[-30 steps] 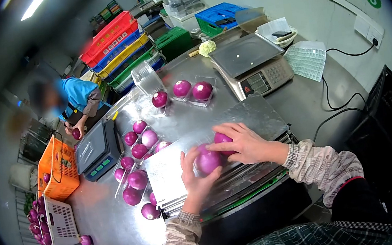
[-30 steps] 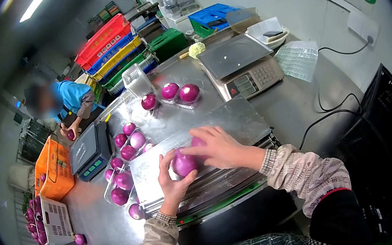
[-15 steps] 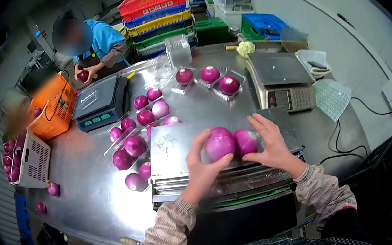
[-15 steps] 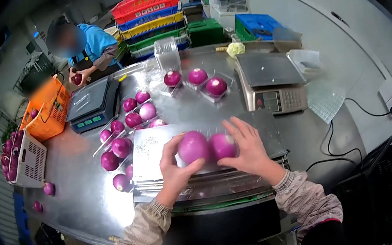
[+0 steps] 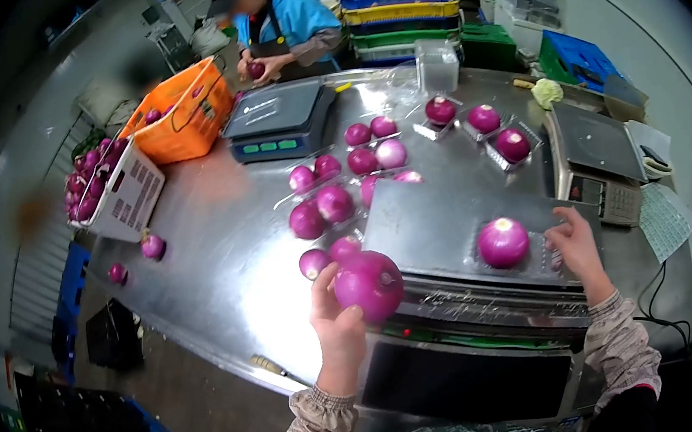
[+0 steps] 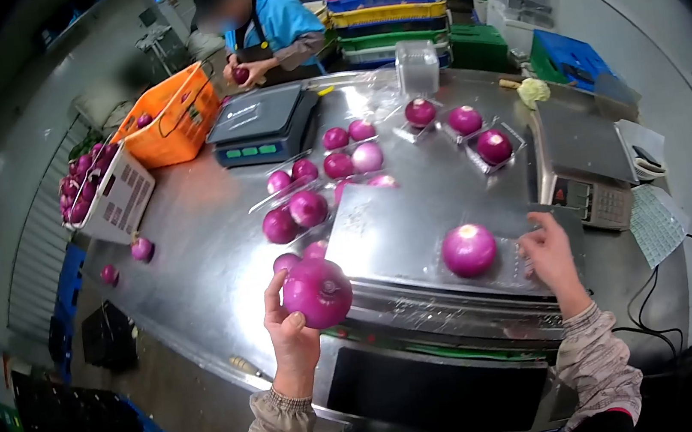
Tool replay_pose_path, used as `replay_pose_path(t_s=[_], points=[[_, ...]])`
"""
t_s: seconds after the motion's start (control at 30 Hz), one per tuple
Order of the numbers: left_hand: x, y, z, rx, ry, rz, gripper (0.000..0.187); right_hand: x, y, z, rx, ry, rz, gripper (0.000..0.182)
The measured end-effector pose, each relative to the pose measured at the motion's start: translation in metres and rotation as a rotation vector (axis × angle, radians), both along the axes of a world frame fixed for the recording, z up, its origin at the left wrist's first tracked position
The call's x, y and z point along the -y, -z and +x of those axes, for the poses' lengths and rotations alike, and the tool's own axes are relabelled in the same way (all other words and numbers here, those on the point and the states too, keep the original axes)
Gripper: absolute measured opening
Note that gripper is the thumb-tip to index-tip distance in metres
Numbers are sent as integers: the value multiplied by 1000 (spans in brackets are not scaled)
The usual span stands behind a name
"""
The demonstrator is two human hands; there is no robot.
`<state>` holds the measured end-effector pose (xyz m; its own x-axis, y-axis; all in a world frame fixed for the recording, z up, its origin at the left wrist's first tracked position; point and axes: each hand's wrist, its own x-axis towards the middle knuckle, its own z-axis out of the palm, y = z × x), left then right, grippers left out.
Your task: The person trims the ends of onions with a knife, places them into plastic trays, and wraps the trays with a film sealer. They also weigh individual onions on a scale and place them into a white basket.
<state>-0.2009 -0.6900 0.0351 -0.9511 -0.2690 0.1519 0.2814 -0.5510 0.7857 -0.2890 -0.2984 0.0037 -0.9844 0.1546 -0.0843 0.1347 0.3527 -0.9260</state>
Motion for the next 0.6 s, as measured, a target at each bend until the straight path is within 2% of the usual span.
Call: replay_pose_path(t_s=[0.07,0.2,0.3,0.37,0.47,0.5,0.6], points=[[27,4,13,3,-13,7,66,-3,16,-6,-32,9,-122,39],[82,15,25,55,-64,69,64,36,-11,9,-26,154,-345,36],[131,28,27,126,-84,92,60,46,-14,18,-40,142,-337,38],[170,40,27,143,-66,26,58,83,-36,32,-87,191,-300,39],[233,45,29,145,-63,-134,56,116,-36,41,-265,204,-209,37],[255,45,31,120,-80,-231,57,153,-57,50,-198,156,-180,35],[311,32,43,38,-150,-489,57,234,-29,51,-266,187,-329,35]])
